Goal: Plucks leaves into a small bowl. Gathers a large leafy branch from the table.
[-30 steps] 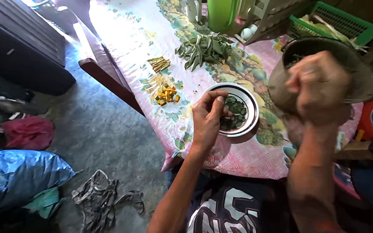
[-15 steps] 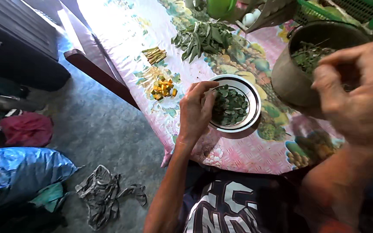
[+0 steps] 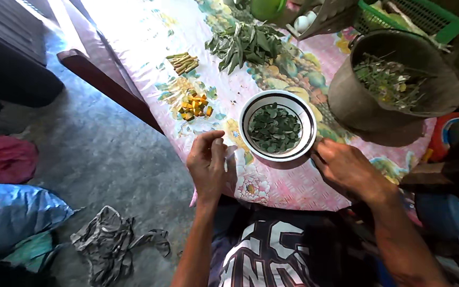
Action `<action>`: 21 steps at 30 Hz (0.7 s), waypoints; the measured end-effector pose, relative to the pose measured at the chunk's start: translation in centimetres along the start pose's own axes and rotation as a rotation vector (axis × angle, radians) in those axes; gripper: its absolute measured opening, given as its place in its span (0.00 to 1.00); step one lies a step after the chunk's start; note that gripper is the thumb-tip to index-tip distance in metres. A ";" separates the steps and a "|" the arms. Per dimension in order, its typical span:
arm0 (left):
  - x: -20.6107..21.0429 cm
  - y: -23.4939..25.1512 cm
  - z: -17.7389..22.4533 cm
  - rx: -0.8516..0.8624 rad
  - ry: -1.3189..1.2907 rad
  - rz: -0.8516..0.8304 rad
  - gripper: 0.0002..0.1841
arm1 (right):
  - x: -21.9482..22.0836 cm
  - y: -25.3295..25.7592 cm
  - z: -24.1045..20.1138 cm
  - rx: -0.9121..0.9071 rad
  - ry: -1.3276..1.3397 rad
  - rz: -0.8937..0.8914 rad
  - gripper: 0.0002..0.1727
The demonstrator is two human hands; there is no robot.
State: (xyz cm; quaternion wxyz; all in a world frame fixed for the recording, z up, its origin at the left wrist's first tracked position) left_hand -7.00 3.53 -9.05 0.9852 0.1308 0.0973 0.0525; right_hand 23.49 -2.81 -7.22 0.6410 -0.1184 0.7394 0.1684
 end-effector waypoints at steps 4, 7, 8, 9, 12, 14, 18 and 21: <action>-0.1 -0.3 -0.6 -0.030 -0.023 -0.035 0.10 | -1.6 -1.2 1.7 0.028 0.156 0.078 0.08; 0.0 -0.2 -0.7 -0.027 -0.040 -0.038 0.10 | -3.3 -2.0 2.0 0.070 0.173 0.165 0.10; 0.0 -0.2 -0.7 -0.028 -0.041 -0.038 0.10 | -3.3 -2.0 1.9 0.060 0.167 0.159 0.11; 0.0 -0.1 -0.7 -0.027 -0.039 -0.040 0.10 | -2.9 -1.9 1.9 0.034 0.167 0.142 0.11; -0.1 0.1 -0.7 -0.017 -0.024 -0.043 0.10 | -1.3 -1.5 1.5 -0.025 0.168 0.063 0.09; -0.1 0.1 -0.8 -0.019 -0.020 -0.042 0.10 | -0.4 -1.3 1.0 -0.024 0.134 0.039 0.08; -0.3 -0.3 -1.3 -0.016 0.009 -0.044 0.11 | 0.1 -1.8 0.4 0.004 0.066 0.070 0.11; 0.0 0.1 -1.3 0.006 0.020 -0.015 0.11 | -3.9 -0.5 1.4 -0.020 0.023 0.296 0.13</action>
Point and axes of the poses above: each hand's wrist, its own y-axis towards the middle knuckle, its own x-axis out of the palm, z = x × y, the point moved 2 cm from there along y, towards the middle knuckle, and after that the axes turned 9 degrees about -x, right-handed, at the moved point
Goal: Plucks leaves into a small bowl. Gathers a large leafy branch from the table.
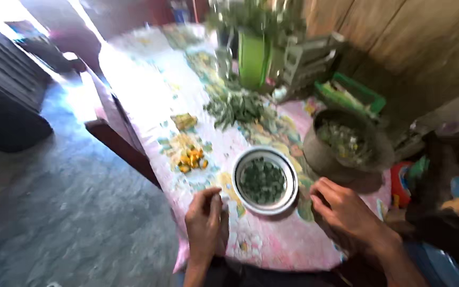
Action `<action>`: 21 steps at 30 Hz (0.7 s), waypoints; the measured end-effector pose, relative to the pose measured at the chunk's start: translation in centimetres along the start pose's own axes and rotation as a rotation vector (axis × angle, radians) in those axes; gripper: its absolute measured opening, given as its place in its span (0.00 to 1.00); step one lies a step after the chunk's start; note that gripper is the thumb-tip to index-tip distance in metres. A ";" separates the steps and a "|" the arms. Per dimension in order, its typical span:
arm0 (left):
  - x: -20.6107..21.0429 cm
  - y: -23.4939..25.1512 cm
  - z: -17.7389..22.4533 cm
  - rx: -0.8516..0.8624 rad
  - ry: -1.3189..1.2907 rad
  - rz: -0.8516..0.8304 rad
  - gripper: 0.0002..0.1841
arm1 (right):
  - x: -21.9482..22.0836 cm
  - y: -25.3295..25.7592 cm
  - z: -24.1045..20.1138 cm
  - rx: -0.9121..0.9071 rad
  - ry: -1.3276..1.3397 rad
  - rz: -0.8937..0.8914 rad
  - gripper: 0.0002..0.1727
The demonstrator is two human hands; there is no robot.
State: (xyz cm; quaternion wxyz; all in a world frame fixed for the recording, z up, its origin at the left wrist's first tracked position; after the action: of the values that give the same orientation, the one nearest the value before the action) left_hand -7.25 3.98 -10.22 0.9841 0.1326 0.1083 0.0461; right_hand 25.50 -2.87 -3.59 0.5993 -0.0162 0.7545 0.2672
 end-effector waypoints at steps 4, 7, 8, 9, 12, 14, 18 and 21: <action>0.5 -0.3 -0.4 0.013 -0.024 0.024 0.10 | -4.4 5.1 -1.3 -0.183 0.064 0.064 0.10; 0.4 -0.5 -0.3 -0.002 -0.047 0.023 0.10 | -5.8 10.3 -2.1 -0.302 0.121 -0.248 0.13; 0.4 -0.5 -0.3 0.001 -0.059 0.024 0.10 | -6.5 12.5 -1.9 -0.300 0.134 -0.263 0.14; 0.4 -0.5 -0.3 0.003 -0.068 0.024 0.10 | -7.1 15.0 -1.3 -0.292 0.134 -0.220 0.15; 0.5 -0.6 -0.3 0.009 -0.065 0.028 0.10 | -7.6 23.3 0.7 -0.096 0.205 -0.006 0.15; 0.6 -0.7 -0.3 0.015 -0.052 0.029 0.10 | -5.9 28.2 1.2 0.196 0.510 0.068 0.23; 0.5 -0.8 -0.4 0.009 -0.068 0.046 0.09 | 0.5 34.5 0.8 0.570 1.177 0.236 0.34; 0.6 -0.9 -0.5 0.001 -0.085 0.045 0.09 | 2.3 37.2 1.1 0.525 1.304 0.446 0.22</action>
State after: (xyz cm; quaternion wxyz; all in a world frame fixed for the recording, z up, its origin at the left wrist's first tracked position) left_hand -6.76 3.33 -11.04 0.9865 0.1376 0.0634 0.0627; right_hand 13.04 30.17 8.48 -0.0552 0.1260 0.9820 0.1295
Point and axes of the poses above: each hand's wrist, its own y-axis towards the middle knuckle, its own x-axis out of the palm, z = x × y, the point moved 2 cm from there along y, towards the middle knuckle, and after that the axes turned 9 degrees about -x, right-handed, at the moved point
